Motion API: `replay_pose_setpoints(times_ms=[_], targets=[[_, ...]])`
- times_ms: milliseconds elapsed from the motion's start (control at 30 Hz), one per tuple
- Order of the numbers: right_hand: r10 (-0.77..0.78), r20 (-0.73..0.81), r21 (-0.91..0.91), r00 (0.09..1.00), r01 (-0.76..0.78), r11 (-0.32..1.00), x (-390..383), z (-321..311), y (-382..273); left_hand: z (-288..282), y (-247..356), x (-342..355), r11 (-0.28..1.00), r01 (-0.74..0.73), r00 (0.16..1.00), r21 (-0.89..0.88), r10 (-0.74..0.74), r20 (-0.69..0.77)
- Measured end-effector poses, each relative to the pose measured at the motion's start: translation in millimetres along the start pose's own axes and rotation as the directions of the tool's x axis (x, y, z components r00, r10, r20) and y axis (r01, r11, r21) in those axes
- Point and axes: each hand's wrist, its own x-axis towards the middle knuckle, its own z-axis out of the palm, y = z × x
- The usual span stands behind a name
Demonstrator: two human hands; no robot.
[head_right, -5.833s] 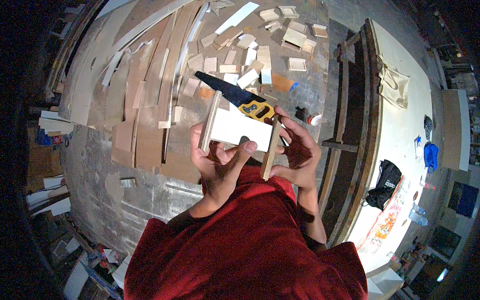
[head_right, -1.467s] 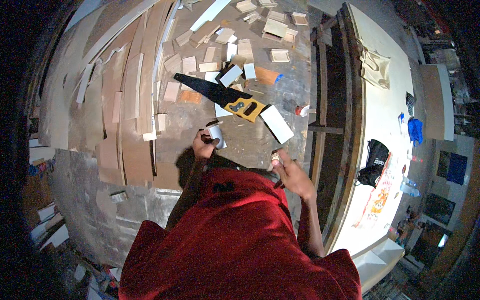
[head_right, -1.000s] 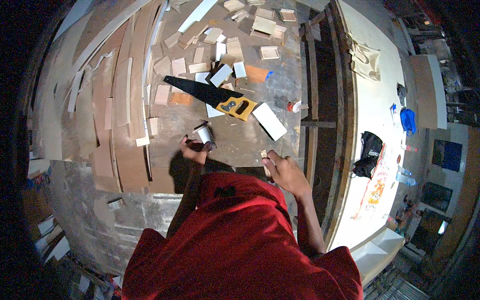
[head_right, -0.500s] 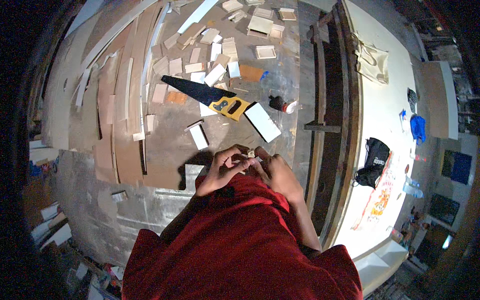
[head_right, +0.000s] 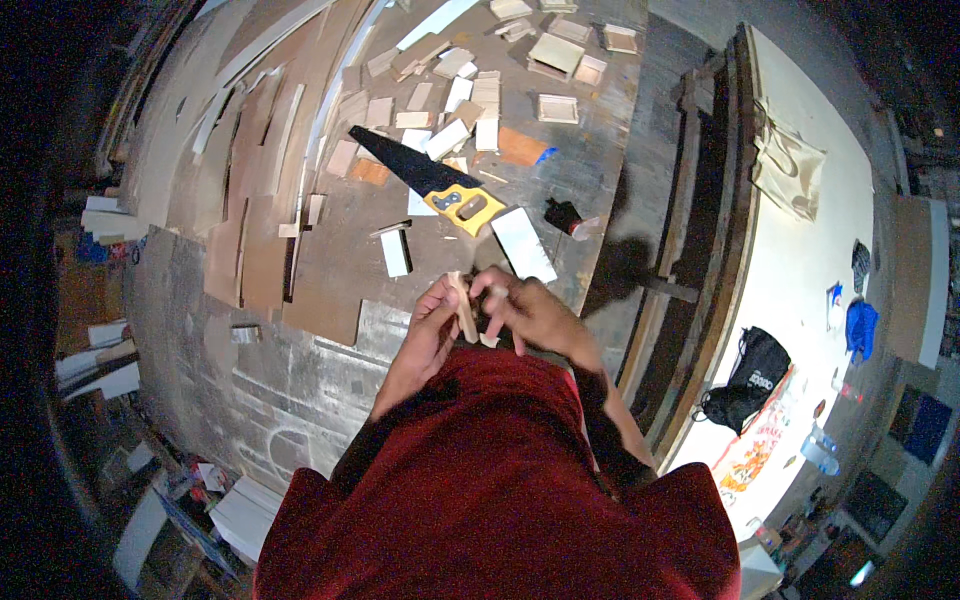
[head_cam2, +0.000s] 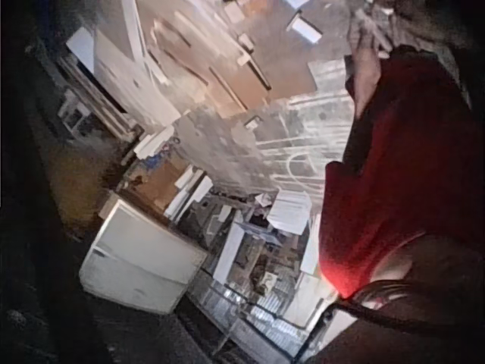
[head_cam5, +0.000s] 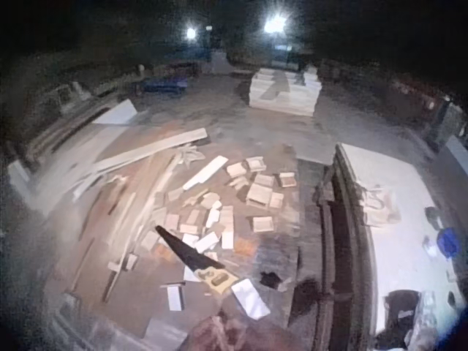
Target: The person assembles small wooden pieces by applying glue with a brush, fitting them together, and then uses a hand saw to cut a small block of wood on a workbench.
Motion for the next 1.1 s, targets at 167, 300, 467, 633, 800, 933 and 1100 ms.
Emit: replay_pose_setpoints(times_ms=[167,300,467,633,800,933,1100], targets=[[-0.670,-0.045,-0.968,0.741,0.134,0.212,134,-64,116,-4,45,-14,0.874,0.111,0.972,-0.472,0.003,0.234],[-0.532,0.024,-0.983,0.846,0.116,0.141,198,-46,144,-25,82,-34,0.754,0.228,0.936,-0.615,0.003,0.351],[-0.464,0.047,-0.981,0.885,-0.046,-0.186,226,-125,267,-52,115,-39,0.565,0.370,0.893,-0.737,0.002,0.450],[-0.199,0.246,-0.962,0.949,0.214,-0.168,237,-77,174,-50,165,-56,0.751,0.146,0.988,-0.644,-0.149,0.050],[-0.453,0.160,-0.986,0.877,0.119,-0.118,228,-39,115,-65,176,-49,0.837,0.230,0.971,-0.496,-0.234,0.056],[-0.555,0.177,-0.984,0.813,0.155,-0.088,217,-14,93,-57,177,-45,0.948,0.218,0.976,-0.231,-0.217,0.030],[-0.763,0.044,-0.952,0.645,0.257,0.163,164,13,56,-16,175,-51,0.979,0.203,0.978,-0.001,-0.202,0.043]])
